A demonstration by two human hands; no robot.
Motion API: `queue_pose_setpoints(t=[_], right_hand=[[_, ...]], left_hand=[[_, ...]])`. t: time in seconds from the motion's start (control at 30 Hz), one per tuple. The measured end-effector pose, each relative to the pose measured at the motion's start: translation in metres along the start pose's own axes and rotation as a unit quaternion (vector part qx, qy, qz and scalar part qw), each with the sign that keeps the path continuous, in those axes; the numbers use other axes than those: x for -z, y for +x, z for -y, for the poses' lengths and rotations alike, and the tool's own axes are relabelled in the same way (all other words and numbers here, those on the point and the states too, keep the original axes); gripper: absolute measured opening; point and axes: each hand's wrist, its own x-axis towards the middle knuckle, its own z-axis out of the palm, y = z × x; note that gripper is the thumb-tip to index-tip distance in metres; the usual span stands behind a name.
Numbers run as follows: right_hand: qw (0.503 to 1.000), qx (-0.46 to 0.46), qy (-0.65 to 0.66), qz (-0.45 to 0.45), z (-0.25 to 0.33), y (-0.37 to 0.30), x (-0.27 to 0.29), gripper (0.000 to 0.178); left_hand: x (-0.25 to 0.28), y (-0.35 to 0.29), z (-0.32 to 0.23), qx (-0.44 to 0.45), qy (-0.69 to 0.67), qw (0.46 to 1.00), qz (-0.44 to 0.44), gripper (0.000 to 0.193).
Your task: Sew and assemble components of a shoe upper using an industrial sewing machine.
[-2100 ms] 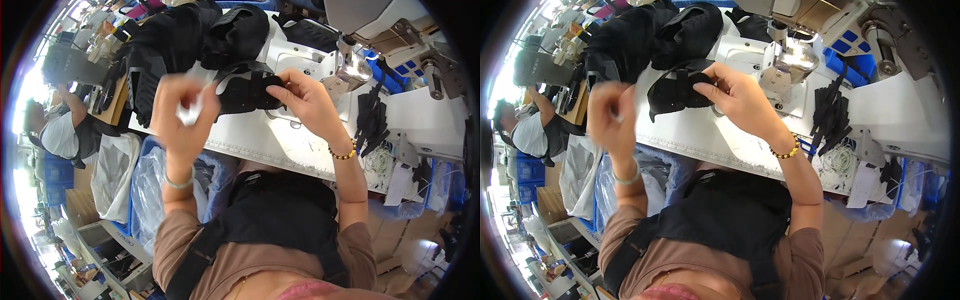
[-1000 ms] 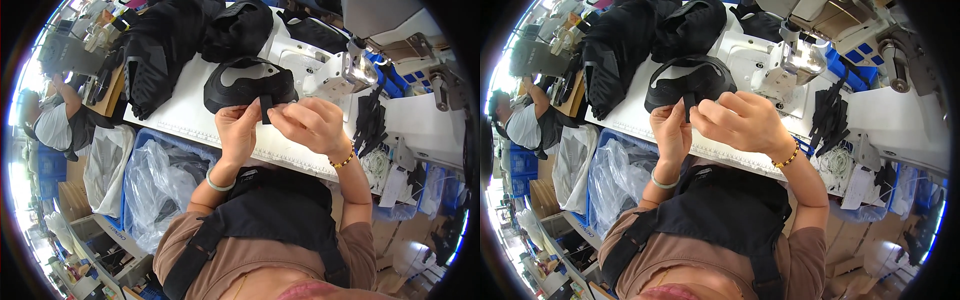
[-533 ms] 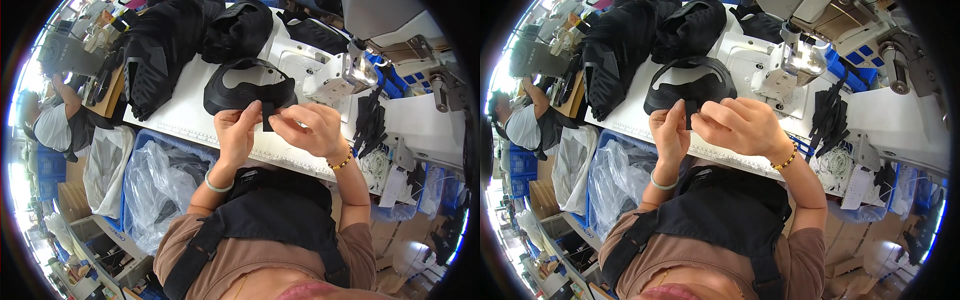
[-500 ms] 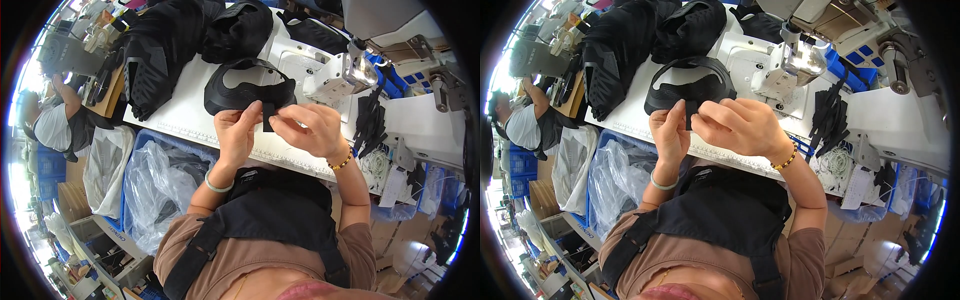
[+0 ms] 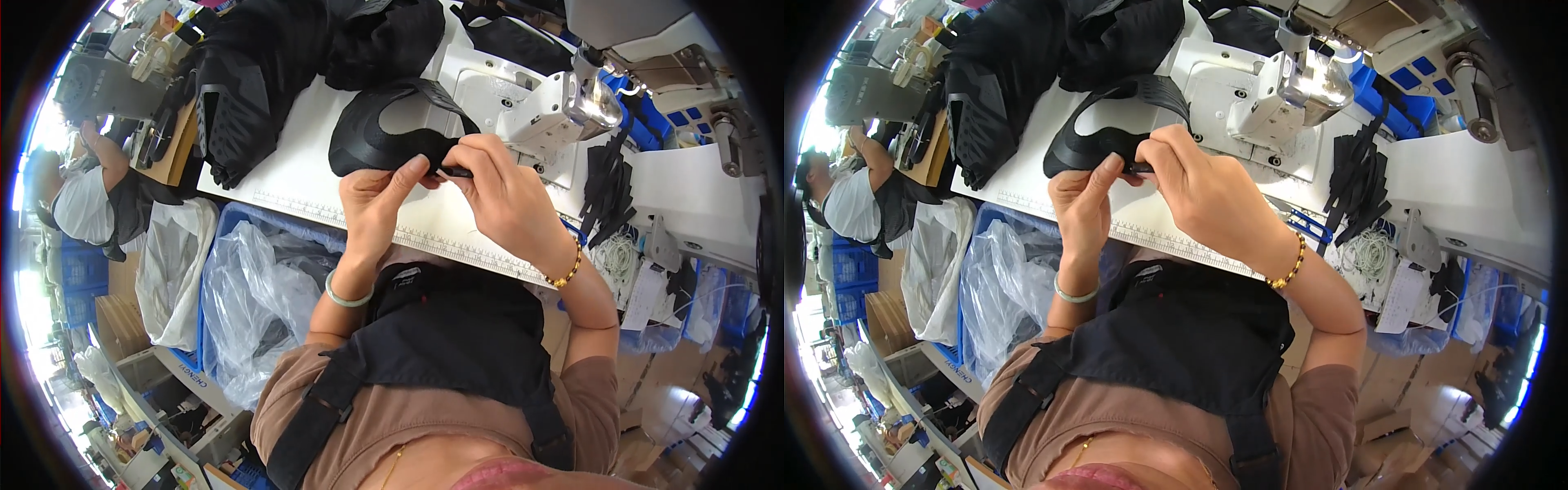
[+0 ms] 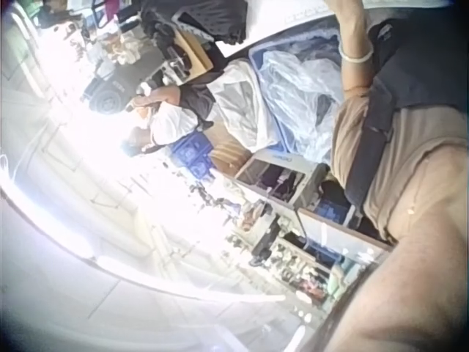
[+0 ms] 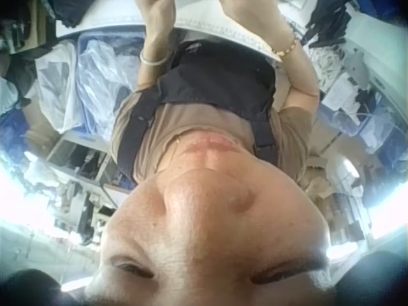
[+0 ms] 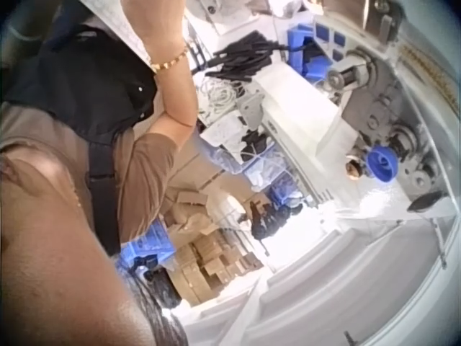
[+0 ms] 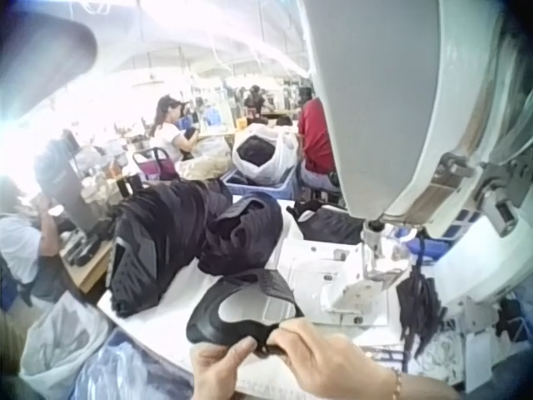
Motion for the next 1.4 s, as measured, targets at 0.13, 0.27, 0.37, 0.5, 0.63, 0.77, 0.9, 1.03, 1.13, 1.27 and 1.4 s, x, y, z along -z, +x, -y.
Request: queue_pose_setpoints(t=[0.13,0.27,0.37,0.5,0.63,0.77,0.9,1.03,1.13,1.27,1.4], right_hand=[[0.999,-0.007,0.053,-0.009,0.000,-0.001,-0.003,0.027],[0.966,-0.148,0.211,-0.034,-0.011,-0.004,-0.010,0.025],[0.947,-0.099,0.260,-0.161,-0.015,-0.003,-0.012,0.023],[0.991,0.114,-0.012,-0.068,-0.020,-0.001,0.003,0.031],[0.981,0.175,-0.077,-0.032,-0.019,0.006,0.010,0.032],[0.964,0.206,-0.160,-0.051,-0.016,0.010,0.008,0.029],[0.945,0.243,-0.220,-0.008,-0.014,0.021,0.019,0.026],[0.943,0.271,-0.184,0.064,-0.017,0.028,0.034,0.028],[0.946,0.270,-0.175,0.046,-0.027,0.024,0.030,0.030],[0.992,0.116,0.035,-0.019,-0.028,0.014,0.016,0.033],[0.956,-0.102,0.256,-0.096,-0.013,0.023,0.022,0.029]], left_hand=[[-0.006,-0.002,-0.005,-0.035,0.037,0.998,-0.024,0.012],[-0.012,0.007,-0.004,0.095,-0.064,0.991,-0.064,0.018],[-0.012,0.012,-0.015,0.119,-0.133,0.981,-0.069,0.022],[-0.016,0.010,-0.021,0.110,-0.114,0.984,-0.083,0.024],[-0.019,0.008,-0.029,0.098,-0.059,0.990,-0.083,0.022],[-0.023,0.008,-0.032,0.062,0.027,0.994,-0.083,0.021],[-0.023,0.009,-0.030,0.040,0.083,0.992,-0.082,0.022],[-0.029,0.011,-0.031,0.062,-0.099,0.988,-0.099,0.021],[-0.030,0.010,-0.015,0.065,-0.148,0.981,-0.110,0.021],[-0.023,0.007,-0.003,0.082,-0.152,0.981,-0.083,0.021],[-0.030,0.009,-0.007,0.055,-0.113,0.990,-0.070,0.018]])
